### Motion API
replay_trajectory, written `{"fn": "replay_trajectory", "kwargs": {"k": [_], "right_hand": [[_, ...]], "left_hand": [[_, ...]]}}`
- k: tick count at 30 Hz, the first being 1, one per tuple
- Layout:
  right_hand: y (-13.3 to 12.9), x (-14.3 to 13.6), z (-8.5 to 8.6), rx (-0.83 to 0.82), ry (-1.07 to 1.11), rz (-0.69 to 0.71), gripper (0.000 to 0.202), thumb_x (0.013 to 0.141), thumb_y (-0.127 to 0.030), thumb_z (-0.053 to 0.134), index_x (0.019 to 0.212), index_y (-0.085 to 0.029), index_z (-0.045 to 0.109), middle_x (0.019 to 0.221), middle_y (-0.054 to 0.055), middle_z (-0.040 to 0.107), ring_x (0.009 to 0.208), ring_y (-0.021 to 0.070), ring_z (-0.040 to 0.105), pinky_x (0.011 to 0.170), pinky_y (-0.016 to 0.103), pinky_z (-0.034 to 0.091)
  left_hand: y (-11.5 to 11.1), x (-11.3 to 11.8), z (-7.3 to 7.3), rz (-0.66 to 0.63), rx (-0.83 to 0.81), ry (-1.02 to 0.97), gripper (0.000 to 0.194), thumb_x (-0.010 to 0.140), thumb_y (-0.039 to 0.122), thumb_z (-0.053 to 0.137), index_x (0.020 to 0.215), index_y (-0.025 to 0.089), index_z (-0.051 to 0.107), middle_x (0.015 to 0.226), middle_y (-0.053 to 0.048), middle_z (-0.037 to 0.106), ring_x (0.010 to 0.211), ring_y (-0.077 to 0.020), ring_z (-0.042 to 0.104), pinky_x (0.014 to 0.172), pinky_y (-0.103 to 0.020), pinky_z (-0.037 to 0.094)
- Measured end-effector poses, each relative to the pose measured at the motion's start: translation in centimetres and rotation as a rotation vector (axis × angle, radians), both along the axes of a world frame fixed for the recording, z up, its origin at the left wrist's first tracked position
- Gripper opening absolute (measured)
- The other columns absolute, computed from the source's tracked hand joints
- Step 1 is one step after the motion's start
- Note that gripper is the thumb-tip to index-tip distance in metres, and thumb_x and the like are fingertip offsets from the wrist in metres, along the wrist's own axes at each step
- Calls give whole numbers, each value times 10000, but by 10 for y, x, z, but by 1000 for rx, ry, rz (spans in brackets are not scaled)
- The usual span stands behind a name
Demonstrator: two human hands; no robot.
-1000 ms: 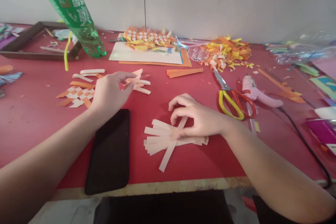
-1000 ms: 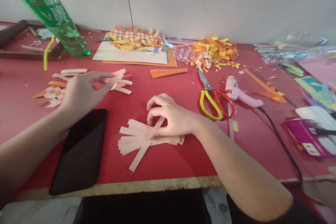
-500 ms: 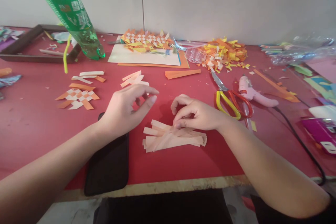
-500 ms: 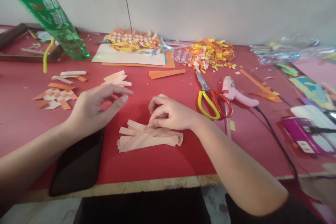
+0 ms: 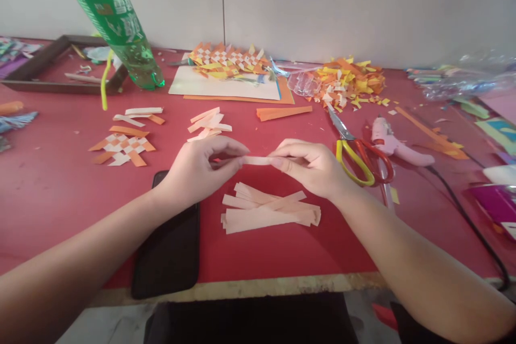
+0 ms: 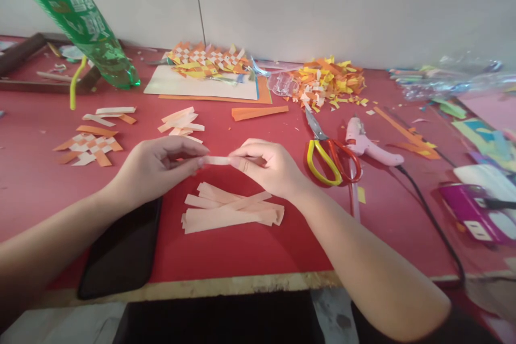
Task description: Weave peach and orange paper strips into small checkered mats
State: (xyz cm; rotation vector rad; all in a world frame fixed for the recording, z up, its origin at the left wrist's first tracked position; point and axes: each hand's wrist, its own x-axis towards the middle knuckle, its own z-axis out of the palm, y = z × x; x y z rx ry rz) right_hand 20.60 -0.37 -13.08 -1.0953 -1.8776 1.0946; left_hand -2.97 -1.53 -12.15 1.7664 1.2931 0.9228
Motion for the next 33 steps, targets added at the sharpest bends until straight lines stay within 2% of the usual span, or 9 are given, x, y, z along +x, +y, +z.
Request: {"fn": "replay_trajectory", "kwargs": {"k": [3, 6, 11, 14, 17, 20, 23, 27, 33], "right_hand": [[-1, 2, -1, -108, 101, 10, 247, 873, -249, 704, 1118, -216, 707, 793, -3, 700, 667, 116, 672, 640, 242, 542], [-3, 6, 1, -207, 200, 192, 130, 902, -208, 634, 1011, -190, 703, 736, 3, 732, 640, 136, 705, 600, 242, 564], [-8, 4, 5, -350, 169, 398, 170, 895, -186, 619, 1017, -200, 737, 1029, 62, 786, 922, 202, 752, 768, 305, 598], [-9, 0, 5, -321, 163, 335, 78, 830, -249, 741, 868, -181, 744, 825, 51, 772, 729, 166, 721, 640, 269, 566], [-6, -3, 4, -146, 167, 221, 191, 802, -314, 784, 681, -188, 707, 596, -20, 607, 521, 94, 535, 484, 230, 416], [-4, -4, 2, 26, 166, 175, 206, 787, -300, 796, 648, -190, 691, 717, -13, 564, 594, 85, 508, 532, 239, 396], [-4, -6, 0, -97, 152, 183, 194, 789, -297, 796, 702, -176, 672, 886, 34, 650, 638, 93, 578, 542, 237, 437], [-7, -8, -5, -343, 180, 152, 229, 808, -296, 786, 817, -190, 583, 748, 11, 700, 617, 118, 654, 587, 247, 522], [-6, -9, -9, -387, 242, 106, 278, 795, -263, 798, 900, -203, 548, 829, -9, 694, 745, 138, 734, 717, 274, 585]], "left_hand": [[3, -2, -3, 47, -48, -68, 165, 814, 279, 737, 947, 182, 719, 929, -35, 755, 763, -154, 716, 741, -269, 586], [5, -3, -4, 83, -129, -162, 202, 794, 297, 766, 931, 169, 690, 900, -38, 747, 710, -144, 706, 697, -266, 591], [7, -1, -3, 103, -211, -295, 215, 774, 307, 796, 878, 159, 680, 854, -45, 746, 715, -155, 715, 658, -257, 597], [6, 0, -2, 105, -224, -360, 235, 774, 319, 803, 917, 160, 706, 891, -55, 760, 715, -153, 721, 669, -261, 602], [3, 0, 0, 56, -302, -413, 282, 773, 309, 811, 1004, 175, 719, 844, -48, 772, 784, -180, 752, 707, -262, 610], [1, 1, 2, -41, -414, -436, 311, 801, 298, 793, 1079, 189, 708, 792, -41, 783, 848, -204, 770, 730, -267, 618], [-1, 1, 2, -118, -487, -443, 333, 835, 277, 763, 1148, 195, 687, 842, -46, 801, 859, -197, 773, 748, -262, 619], [-2, 2, -2, -154, -534, -480, 369, 843, 261, 761, 1195, 197, 670, 894, -47, 806, 874, -188, 773, 735, -236, 616], [-3, 4, -1, -90, -487, -460, 339, 881, 367, 717, 1171, 193, 689, 911, -56, 800, 857, -192, 775, 741, -250, 618]]}}
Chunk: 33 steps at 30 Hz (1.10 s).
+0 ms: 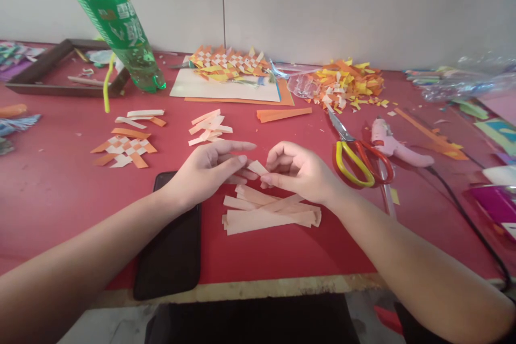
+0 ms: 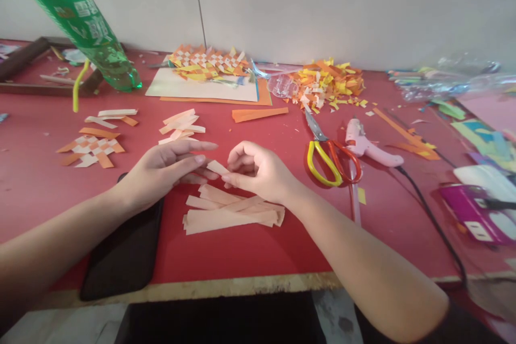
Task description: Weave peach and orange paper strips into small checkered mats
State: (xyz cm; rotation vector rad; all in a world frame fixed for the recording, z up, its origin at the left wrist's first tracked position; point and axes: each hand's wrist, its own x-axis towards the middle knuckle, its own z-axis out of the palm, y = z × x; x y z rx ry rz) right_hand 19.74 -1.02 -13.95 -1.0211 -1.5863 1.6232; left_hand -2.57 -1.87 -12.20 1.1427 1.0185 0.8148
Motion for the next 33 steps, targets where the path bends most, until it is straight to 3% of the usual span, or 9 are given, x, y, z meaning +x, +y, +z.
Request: {"fn": "replay_trajectory", "kwargs": {"k": [5, 11, 22, 33], "right_hand": [[-1, 0, 2, 19, -5, 18, 257, 804, -231, 780, 900, -206, 543, 814, -20, 690, 736, 135, 739, 685, 253, 576], [-2, -2, 3, 62, -26, 24, 236, 826, -221, 740, 971, -202, 554, 880, 12, 692, 750, 124, 703, 594, 211, 533], [5, 0, 3, 177, -24, -176, 230, 825, -304, 762, 914, -199, 578, 780, -13, 667, 585, 107, 664, 567, 255, 577], [8, 2, 0, 217, 61, -291, 185, 804, -262, 797, 857, -200, 631, 773, -18, 689, 674, 108, 688, 697, 257, 584]], "left_hand": [[-1, 0, -5, 8, 176, 85, 405, 774, 342, 825, 1135, 197, 715, 928, -70, 802, 885, -221, 766, 767, -273, 609], [0, 0, -9, 79, 310, 175, 276, 790, 352, 801, 1016, 197, 771, 1002, -61, 777, 885, -200, 749, 841, -296, 600], [2, 0, -7, 186, 220, 91, 299, 724, 326, 855, 956, 178, 740, 899, -38, 765, 778, -163, 732, 738, -257, 590], [4, -1, -7, 224, 180, 19, 212, 725, 319, 860, 833, 189, 733, 791, 4, 716, 731, -114, 671, 741, -228, 562]]}}
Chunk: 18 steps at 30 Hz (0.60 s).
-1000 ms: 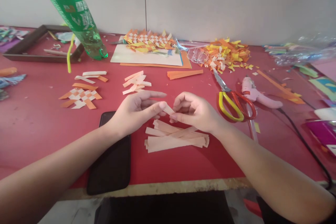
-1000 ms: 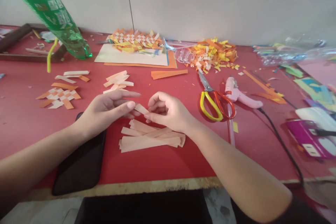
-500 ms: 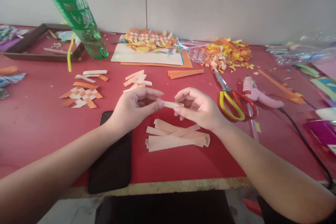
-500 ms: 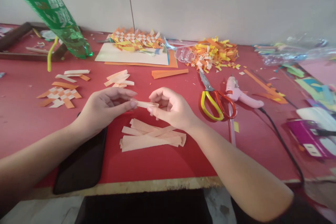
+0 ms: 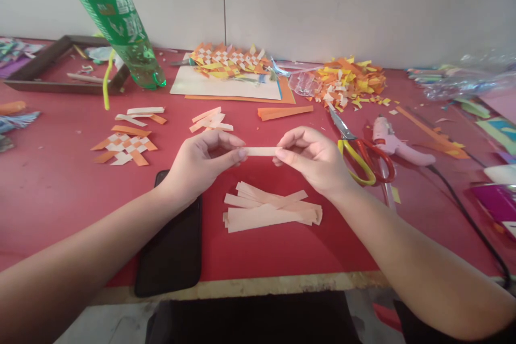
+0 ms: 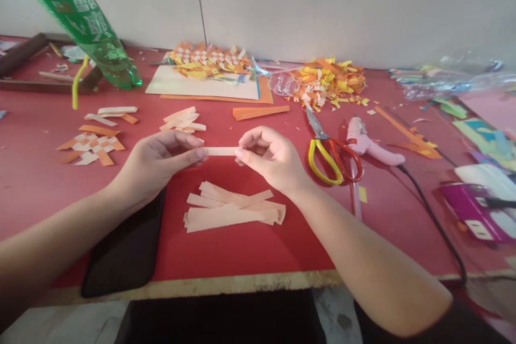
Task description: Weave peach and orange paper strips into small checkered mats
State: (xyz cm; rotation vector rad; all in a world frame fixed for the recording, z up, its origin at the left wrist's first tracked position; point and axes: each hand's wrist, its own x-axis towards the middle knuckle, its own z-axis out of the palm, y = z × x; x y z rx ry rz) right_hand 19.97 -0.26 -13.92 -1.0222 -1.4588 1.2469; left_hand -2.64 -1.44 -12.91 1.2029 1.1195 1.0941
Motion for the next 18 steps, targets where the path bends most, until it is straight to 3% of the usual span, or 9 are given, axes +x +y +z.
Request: {"fn": "replay_trajectory", "kwargs": {"k": [6, 10, 14, 16, 18], "right_hand": [[2, 4, 0, -20, 23, 74, 221, 772, -256, 829, 779, -203, 614, 731, -24, 689, 674, 133, 706, 695, 282, 589], [2, 2, -4, -4, -8, 80, 142, 837, -263, 763, 903, -221, 645, 785, -21, 680, 706, 140, 708, 730, 306, 589], [3, 2, -5, 262, -209, 22, 142, 864, -243, 725, 985, -238, 651, 965, 23, 650, 901, 164, 657, 838, 336, 545], [2, 4, -1, 414, -360, 117, 91, 848, -247, 744, 888, -229, 664, 957, 28, 605, 911, 173, 606, 871, 361, 509], [0, 6, 4, 479, -501, 304, 110, 838, -277, 762, 794, -221, 678, 941, 34, 577, 927, 187, 564, 908, 385, 476]], "left_hand": [[0, -2, -1, 5, 28, 37, 209, 739, 332, 847, 841, 192, 730, 816, -15, 724, 746, -137, 677, 742, -262, 561], [-1, 0, 1, 15, 27, 34, 199, 735, 309, 846, 835, 188, 725, 830, -14, 720, 759, -134, 673, 756, -259, 565], [4, 1, 2, 85, -2, 3, 201, 738, 321, 823, 825, 181, 708, 969, -31, 711, 808, -142, 659, 676, -240, 573], [11, -5, 1, 149, 38, 66, 193, 749, 323, 799, 840, 179, 709, 990, -41, 719, 814, -150, 655, 641, -235, 555], [21, -15, -1, 236, 136, 224, 186, 773, 326, 766, 880, 180, 726, 906, -41, 734, 774, -154, 646, 668, -259, 538]]}}
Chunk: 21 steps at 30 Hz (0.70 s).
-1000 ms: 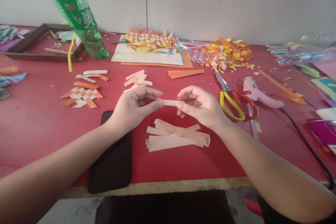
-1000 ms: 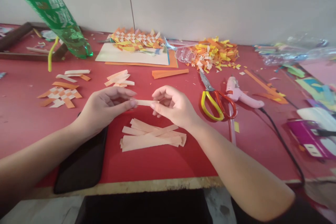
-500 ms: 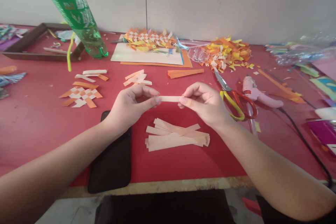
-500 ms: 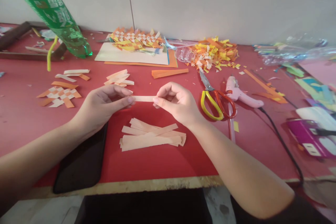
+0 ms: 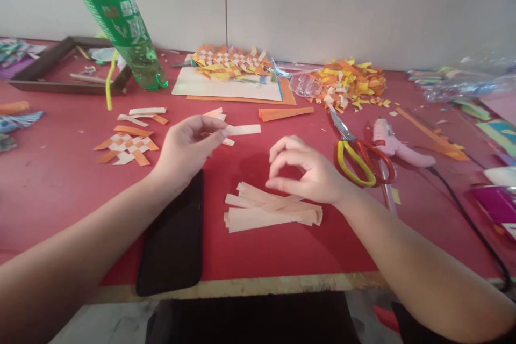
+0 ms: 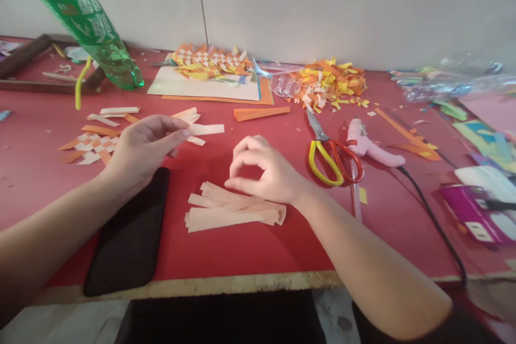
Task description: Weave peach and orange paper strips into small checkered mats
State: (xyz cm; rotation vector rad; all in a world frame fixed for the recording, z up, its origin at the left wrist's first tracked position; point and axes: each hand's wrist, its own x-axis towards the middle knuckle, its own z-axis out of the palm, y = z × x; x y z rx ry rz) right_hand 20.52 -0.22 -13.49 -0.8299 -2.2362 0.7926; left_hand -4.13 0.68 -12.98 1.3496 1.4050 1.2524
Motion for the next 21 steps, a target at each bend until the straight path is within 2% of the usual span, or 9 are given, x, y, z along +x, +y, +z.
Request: {"fn": "replay_trajectory", "kwargs": {"k": [2, 4, 7, 9, 11, 13, 16, 18, 21], "right_hand": [[-4, 0, 5, -45, -158, 152, 136, 822, -335, 781, 794, -223, 710, 1010, 55, 573, 1014, 216, 527, 941, 399, 457], [-7, -1, 9, -110, -281, 227, 194, 811, -410, 785, 833, -225, 731, 1086, 74, 560, 1096, 245, 487, 958, 408, 449], [-11, -3, 11, -162, -376, 233, 218, 853, -430, 740, 831, -214, 721, 1103, 82, 546, 1145, 255, 460, 970, 410, 437], [-11, -4, 12, -178, -382, 231, 210, 877, -399, 721, 801, -204, 705, 1084, 81, 549, 1137, 247, 464, 965, 400, 435], [-9, -4, 12, -199, -352, 227, 213, 875, -388, 727, 784, -199, 689, 1057, 76, 561, 1118, 240, 476, 957, 394, 436], [-8, -3, 12, -217, -274, 221, 202, 882, -374, 720, 793, -200, 667, 1004, 65, 589, 1075, 227, 504, 936, 384, 442], [-8, -1, 10, -266, -82, 149, 156, 911, -316, 677, 828, -196, 623, 879, 29, 621, 895, 173, 570, 822, 328, 465], [-8, -1, 8, -350, 58, 64, 146, 915, -307, 673, 853, -197, 599, 827, 3, 620, 776, 136, 583, 718, 281, 465], [-9, -2, 3, -469, 219, -13, 162, 903, -310, 694, 874, -203, 576, 768, -28, 609, 672, 101, 575, 610, 231, 442]], "left_hand": [[11, -12, -2, 111, 70, 216, 195, 778, 329, 754, 920, 196, 742, 928, -40, 742, 791, -172, 633, 759, -314, 528], [20, -21, -3, 211, 41, 363, 266, 766, 339, 756, 998, 210, 737, 901, -44, 722, 766, -196, 612, 760, -356, 510], [23, -22, -3, 305, 76, 455, 386, 755, 309, 764, 1125, 229, 689, 955, -47, 680, 783, -207, 604, 774, -357, 493], [17, -16, -1, 276, 168, 462, 396, 772, 280, 747, 1154, 231, 659, 1077, -59, 658, 814, -197, 601, 758, -330, 486], [6, -7, 3, 176, 238, 415, 354, 822, 276, 704, 1168, 229, 641, 1200, -71, 633, 854, -188, 599, 718, -303, 476], [-7, 1, 7, 39, 258, 355, 273, 867, 301, 677, 1126, 216, 659, 1150, -71, 673, 870, -189, 607, 685, -291, 466], [-25, 8, 12, -360, 177, 166, 203, 924, 362, 637, 1025, 201, 709, 1046, -68, 721, 931, -201, 652, 761, -296, 493], [-32, 10, 12, -541, 107, 46, 215, 910, 374, 668, 1042, 212, 722, 1019, -60, 737, 922, -202, 673, 764, -293, 514], [-35, 12, 7, -582, 46, -40, 223, 848, 344, 756, 1031, 219, 728, 996, -44, 752, 902, -184, 688, 757, -263, 531]]}}
